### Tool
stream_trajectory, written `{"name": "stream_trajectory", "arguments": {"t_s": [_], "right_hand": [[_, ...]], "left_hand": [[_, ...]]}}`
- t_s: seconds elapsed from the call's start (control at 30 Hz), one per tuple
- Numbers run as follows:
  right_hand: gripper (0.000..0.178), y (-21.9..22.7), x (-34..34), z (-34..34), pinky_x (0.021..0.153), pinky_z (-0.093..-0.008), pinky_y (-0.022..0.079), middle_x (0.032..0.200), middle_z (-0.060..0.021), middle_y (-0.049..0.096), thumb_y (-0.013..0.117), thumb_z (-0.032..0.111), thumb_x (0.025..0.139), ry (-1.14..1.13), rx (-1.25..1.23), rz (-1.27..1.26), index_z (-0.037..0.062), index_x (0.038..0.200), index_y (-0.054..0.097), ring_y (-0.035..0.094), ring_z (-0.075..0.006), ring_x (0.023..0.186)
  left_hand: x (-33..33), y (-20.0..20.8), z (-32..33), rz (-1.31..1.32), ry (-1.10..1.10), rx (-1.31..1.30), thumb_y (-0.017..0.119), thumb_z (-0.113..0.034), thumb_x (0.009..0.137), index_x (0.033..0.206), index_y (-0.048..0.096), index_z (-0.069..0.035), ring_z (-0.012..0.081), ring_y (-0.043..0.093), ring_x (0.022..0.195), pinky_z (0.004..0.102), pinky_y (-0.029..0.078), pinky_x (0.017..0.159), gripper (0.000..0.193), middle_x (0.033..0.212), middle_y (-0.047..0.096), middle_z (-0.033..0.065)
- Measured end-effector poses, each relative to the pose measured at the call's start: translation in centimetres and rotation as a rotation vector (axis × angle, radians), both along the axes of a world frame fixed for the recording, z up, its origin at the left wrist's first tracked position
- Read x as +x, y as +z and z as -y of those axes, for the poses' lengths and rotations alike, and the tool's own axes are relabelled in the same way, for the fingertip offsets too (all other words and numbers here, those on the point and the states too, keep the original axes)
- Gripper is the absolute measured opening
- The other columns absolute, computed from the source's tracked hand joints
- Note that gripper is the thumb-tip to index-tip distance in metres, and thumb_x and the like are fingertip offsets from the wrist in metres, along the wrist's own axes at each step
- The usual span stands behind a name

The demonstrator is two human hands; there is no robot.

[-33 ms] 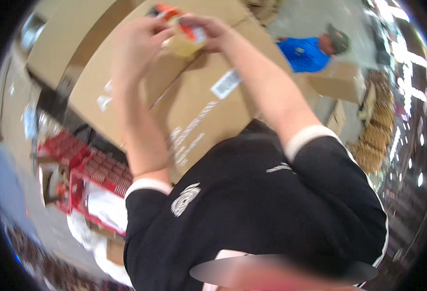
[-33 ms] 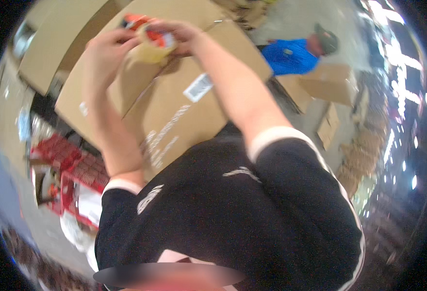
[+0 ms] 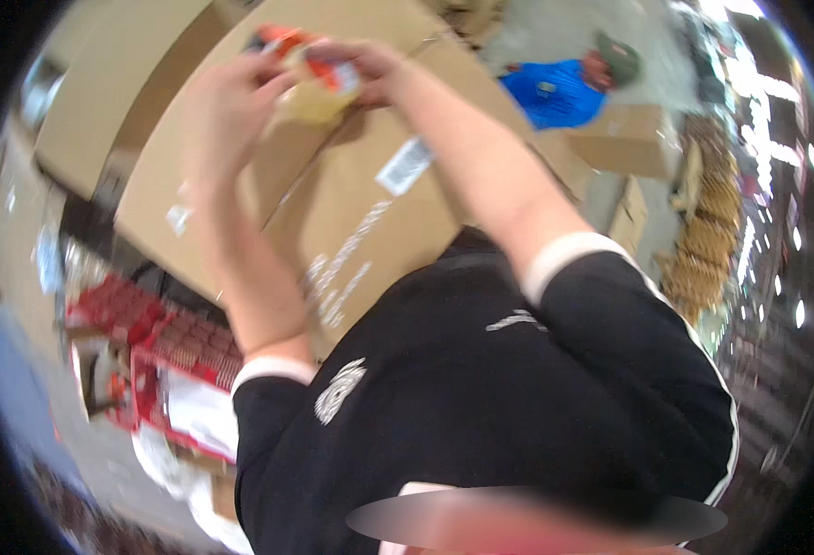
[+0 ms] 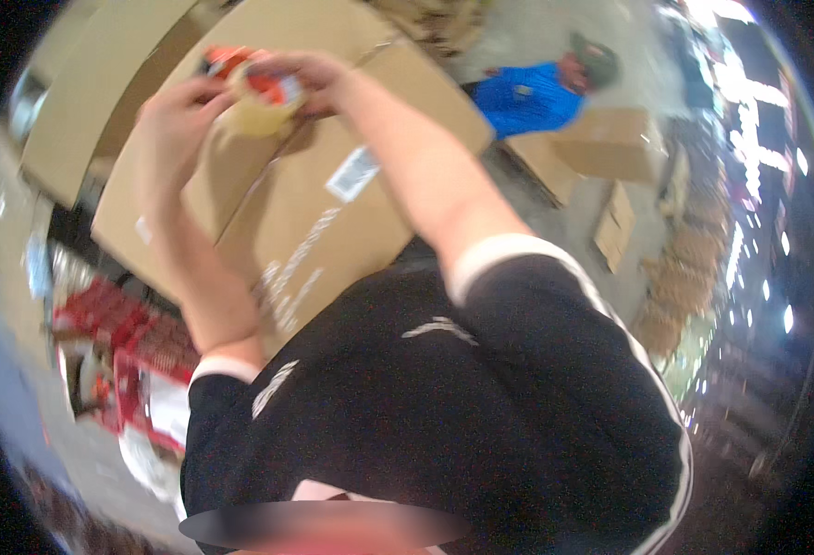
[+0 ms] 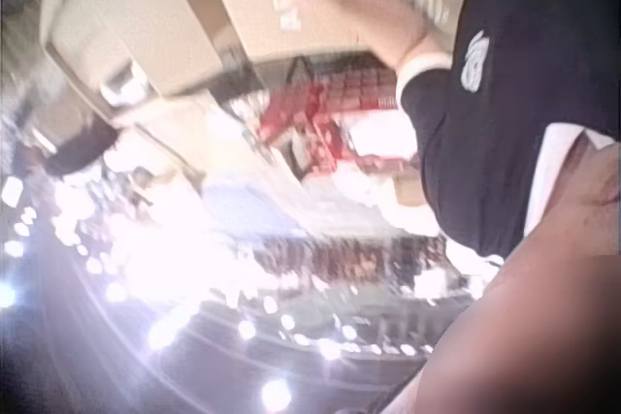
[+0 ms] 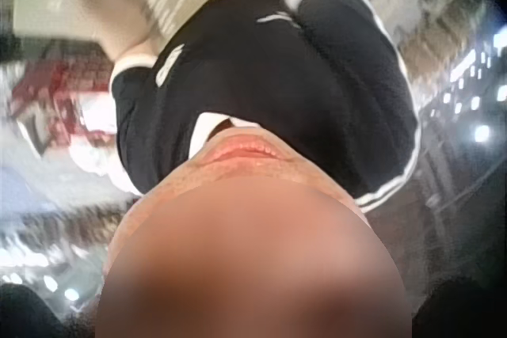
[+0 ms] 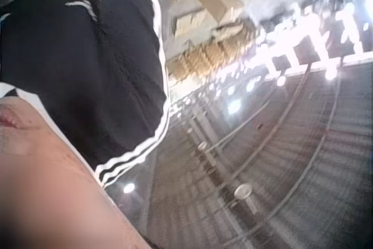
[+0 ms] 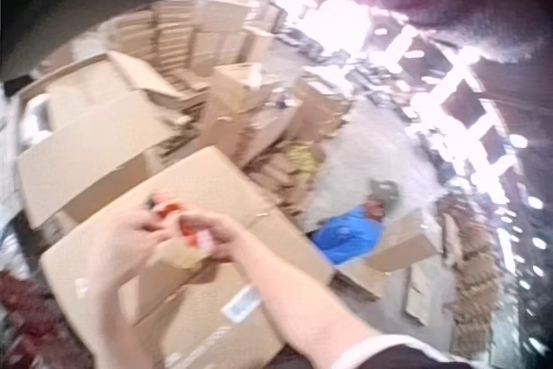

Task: The person assembles and seals cardboard boxes using a handheld tape dispenser. They fold the flaps, apply tape to close the seams, and place the finished boxes on a wooden pallet. The person also handles flat cardboard pieces and inserts them into other boxes.

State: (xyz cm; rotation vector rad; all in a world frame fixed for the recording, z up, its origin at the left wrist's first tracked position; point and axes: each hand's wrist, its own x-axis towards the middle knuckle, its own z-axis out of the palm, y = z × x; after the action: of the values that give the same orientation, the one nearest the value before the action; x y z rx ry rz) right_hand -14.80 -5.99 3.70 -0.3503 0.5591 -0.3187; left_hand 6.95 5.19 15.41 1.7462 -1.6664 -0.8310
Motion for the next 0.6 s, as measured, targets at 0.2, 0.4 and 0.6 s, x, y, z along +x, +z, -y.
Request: {"name": "stream_trajectory", "arguments": {"t_s": [0.2, 0.4, 0.6], "right_hand": [[0.054, -0.1, 0.2, 0.8, 0.093, -0.0374, 0.066, 0.131, -0.0150, 0.073, 0.073, 0.018, 0.104, 0.052, -0.029, 0.261, 0.0077, 0.154, 0.057, 0.075, -0.0213, 0.110], [0.044, -0.2, 0.0, 0.4, 0.077, -0.0317, 0.062, 0.105, -0.0129, 0.070, 0.069, 0.017, 0.106, 0.014, -0.093, 0.244, 0.0007, 0.145, 0.057, 0.069, -0.0189, 0.086], [0.054, 1.0, -0.1, 0.0, 0.080, -0.0292, 0.059, 0.109, -0.0098, 0.069, 0.069, 0.024, 0.107, 0.030, -0.155, 0.204, 0.0023, 0.153, 0.052, 0.066, -0.0140, 0.088]], "left_hand": [[-0.3, -0.2, 0.8, -0.053, -0.022, 0.029, 0.077, -0.015, 0.099, 0.108, 0.079, 0.001, 0.0124, 0.066, 0.080, 0.0301, 0.053, 0.076, 0.018, 0.088, 0.076, 0.0060], [0.2, -0.3, 0.4, -0.095, -0.026, 0.042, 0.075, -0.018, 0.099, 0.101, 0.076, 0.001, 0.0124, 0.065, 0.075, 0.0309, 0.051, 0.072, 0.020, 0.081, 0.073, 0.0062], [0.5, -2.1, 1.0, -0.280, 0.034, 0.103, 0.072, -0.018, 0.100, 0.099, 0.074, 0.003, 0.0080, 0.063, 0.074, 0.0268, 0.050, 0.071, 0.021, 0.081, 0.072, 0.0015]]}}
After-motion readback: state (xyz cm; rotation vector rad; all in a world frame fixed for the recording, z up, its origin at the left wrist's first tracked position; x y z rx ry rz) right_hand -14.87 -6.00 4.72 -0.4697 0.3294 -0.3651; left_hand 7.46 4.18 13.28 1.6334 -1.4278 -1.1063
